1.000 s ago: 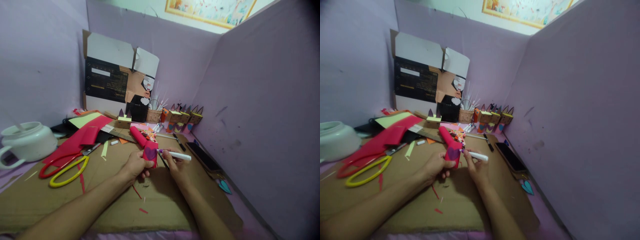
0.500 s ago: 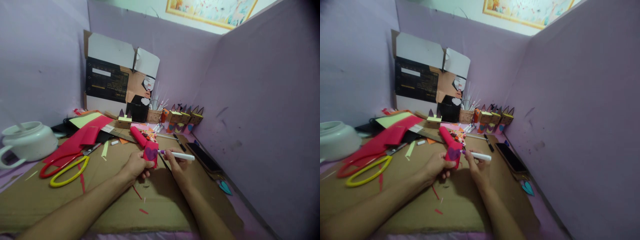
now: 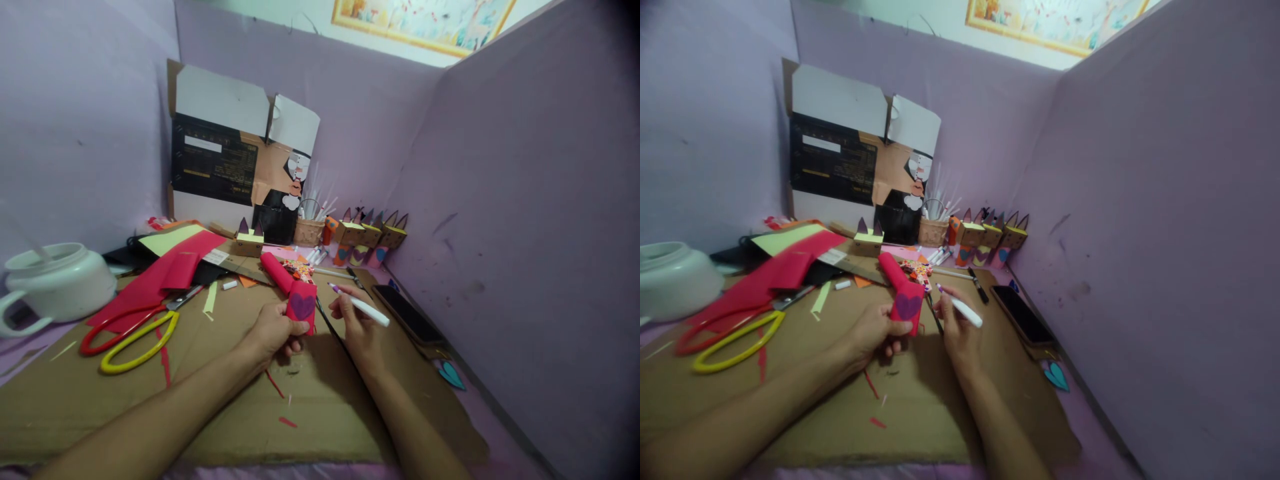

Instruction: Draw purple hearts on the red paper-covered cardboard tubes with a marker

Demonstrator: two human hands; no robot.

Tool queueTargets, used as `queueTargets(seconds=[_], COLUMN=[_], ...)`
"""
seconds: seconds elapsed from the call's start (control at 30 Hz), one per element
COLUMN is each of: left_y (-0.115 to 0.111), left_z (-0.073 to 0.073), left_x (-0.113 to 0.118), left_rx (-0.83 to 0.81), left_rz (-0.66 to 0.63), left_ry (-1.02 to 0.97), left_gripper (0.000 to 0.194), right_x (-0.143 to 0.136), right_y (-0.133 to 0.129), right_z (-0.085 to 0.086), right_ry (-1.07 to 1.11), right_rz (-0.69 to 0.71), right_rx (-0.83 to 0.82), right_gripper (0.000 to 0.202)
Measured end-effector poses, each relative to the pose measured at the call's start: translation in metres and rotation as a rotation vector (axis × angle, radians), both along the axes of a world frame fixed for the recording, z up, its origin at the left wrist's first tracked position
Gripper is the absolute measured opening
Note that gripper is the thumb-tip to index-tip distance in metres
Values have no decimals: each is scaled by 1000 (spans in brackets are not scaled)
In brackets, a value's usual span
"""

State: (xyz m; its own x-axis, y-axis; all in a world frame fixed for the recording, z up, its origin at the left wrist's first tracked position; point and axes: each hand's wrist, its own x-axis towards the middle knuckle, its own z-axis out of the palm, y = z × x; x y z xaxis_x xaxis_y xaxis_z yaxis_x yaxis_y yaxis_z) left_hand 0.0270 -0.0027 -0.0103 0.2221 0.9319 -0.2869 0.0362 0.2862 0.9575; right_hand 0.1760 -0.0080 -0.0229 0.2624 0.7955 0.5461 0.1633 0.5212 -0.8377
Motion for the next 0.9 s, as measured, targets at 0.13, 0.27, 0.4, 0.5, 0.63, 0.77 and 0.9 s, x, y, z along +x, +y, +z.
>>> queueTargets(seconds=[0.13,0.27,0.4,0.5,0.63,0.77,0.9], left_y=[-3,-4,-4,-5,-7,-9,-11], left_z=[1,3,3,3,4,6,7], left_x=[0,0,1,2,3,3,4], left_rx=[16,13,31,58,68,75,61], left_rz=[-22,-14,-7,-17,-33,-58,-115], left_ry=[0,8,16,24,46,54,59], left_gripper=[7,7,8,9,12,13,11], right_x=[1,1,1,0,-1,-2,-3], right_y=[1,5,10,10,9,9,9], right_z=[2,0,-3,-3,0,3,3], right_ry=[47,187,331,389,433,479,491], right_rz=[33,163,355,436,407,387,370], right_rx=[-98,-150,-225,-279,-303,-319,-348], right_gripper=[25,31,42,44,39,37,35])
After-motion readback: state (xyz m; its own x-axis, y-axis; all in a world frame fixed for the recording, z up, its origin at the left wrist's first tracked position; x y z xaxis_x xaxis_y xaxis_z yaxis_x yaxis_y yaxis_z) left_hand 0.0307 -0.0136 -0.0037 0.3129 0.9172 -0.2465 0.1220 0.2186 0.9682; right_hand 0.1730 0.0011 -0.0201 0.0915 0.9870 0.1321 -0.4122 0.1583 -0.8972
